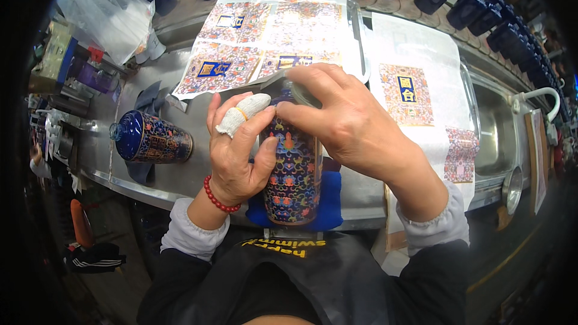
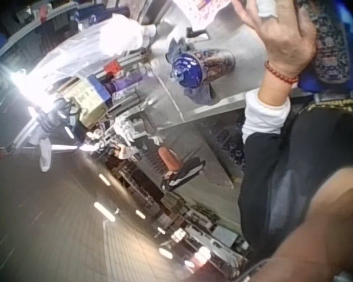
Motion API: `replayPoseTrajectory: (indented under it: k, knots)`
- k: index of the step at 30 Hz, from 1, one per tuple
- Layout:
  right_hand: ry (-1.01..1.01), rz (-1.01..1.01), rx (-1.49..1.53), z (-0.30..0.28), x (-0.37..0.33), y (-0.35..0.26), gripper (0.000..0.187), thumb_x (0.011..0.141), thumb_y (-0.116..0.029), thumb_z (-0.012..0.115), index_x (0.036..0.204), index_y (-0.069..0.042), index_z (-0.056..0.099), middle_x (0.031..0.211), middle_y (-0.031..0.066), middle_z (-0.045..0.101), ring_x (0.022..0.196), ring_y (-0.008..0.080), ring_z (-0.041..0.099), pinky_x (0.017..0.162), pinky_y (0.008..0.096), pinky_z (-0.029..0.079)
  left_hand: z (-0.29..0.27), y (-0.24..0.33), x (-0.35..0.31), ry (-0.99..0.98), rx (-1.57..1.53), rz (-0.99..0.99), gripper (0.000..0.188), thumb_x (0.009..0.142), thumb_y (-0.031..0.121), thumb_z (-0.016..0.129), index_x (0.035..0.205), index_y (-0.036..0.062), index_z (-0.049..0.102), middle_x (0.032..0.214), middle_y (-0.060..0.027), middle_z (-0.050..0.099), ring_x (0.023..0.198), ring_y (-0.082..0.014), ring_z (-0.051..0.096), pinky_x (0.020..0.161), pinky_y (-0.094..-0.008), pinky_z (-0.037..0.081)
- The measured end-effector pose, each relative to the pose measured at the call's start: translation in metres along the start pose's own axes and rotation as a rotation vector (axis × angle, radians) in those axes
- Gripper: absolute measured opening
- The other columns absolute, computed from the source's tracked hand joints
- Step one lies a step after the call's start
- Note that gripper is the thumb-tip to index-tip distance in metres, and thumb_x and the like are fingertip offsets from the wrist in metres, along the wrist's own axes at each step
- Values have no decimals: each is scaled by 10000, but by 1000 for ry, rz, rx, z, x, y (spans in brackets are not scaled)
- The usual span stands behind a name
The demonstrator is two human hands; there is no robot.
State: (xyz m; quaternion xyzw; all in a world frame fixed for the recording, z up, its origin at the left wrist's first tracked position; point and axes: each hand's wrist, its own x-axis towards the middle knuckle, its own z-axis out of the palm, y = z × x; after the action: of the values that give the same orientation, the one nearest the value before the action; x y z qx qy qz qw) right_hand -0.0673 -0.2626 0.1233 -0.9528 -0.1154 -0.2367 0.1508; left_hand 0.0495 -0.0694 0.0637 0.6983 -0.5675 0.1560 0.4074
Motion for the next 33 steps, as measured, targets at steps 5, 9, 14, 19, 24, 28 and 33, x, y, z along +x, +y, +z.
replayPoseTrajectory:
  k: [5, 9, 14, 19, 24, 28, 33]
  knots:
    - [75, 79, 70, 1, -3, 3, 439, 740, 144, 683, 1131, -52, 729, 1277, 192, 635, 1143, 373, 645, 935, 429, 553, -1, -2, 0, 13, -44, -21, 347, 881, 194, 700, 1196, 47, 712, 1176, -147, 704, 1216, -356, 577, 1205, -586, 202]
    - [97, 130, 58, 3, -10, 4, 547, 744, 210, 629, 1214, -59, 703, 1270, 188, 647, 1138, 358, 655, 914, 406, 566, -3, -4, 3, 12, -14, 20, 323, 875, 184, 705, 1174, 68, 733, 1146, -134, 715, 1198, -343, 590, 1208, -589, 201]
    - [128, 151, 62, -1, -16, 4, 604, 741, 242, 617, 1271, -42, 671, 1271, 184, 651, 1130, 343, 665, 891, 376, 580, -4, -6, 5, -6, 51, 82, 295, 919, 190, 677, 1173, 59, 751, 1151, -140, 720, 1196, -346, 605, 1212, -572, 223]
    - [143, 142, 52, -1, -18, 2, 604, 738, 244, 617, 1270, -37, 672, 1266, 186, 657, 1132, 347, 665, 897, 385, 578, -3, -6, 4, 22, -4, 48, 321, 868, 168, 710, 1174, 74, 740, 1099, -109, 731, 1173, -324, 603, 1207, -599, 207]
    - [146, 147, 39, 3, -21, -1, 569, 738, 224, 625, 1241, -35, 689, 1251, 193, 662, 1131, 361, 665, 923, 406, 565, -3, -6, 4, 8, 20, 54, 330, 874, 172, 709, 1185, 63, 738, 1091, -108, 734, 1181, -323, 597, 1205, -603, 209]
    - [124, 155, 62, 5, -22, -4, 548, 737, 205, 625, 1225, -34, 698, 1251, 194, 662, 1132, 363, 663, 941, 411, 555, -4, -2, 5, -8, 59, 71, 323, 895, 180, 696, 1187, 51, 744, 1135, -130, 721, 1175, -340, 607, 1202, -590, 233]
    - [118, 156, 66, 6, -22, -6, 552, 741, 203, 618, 1233, -34, 695, 1254, 198, 659, 1127, 364, 662, 942, 413, 554, -6, -2, 5, -13, 29, 47, 330, 898, 179, 689, 1198, 48, 732, 1141, -135, 716, 1175, -352, 607, 1197, -582, 240]
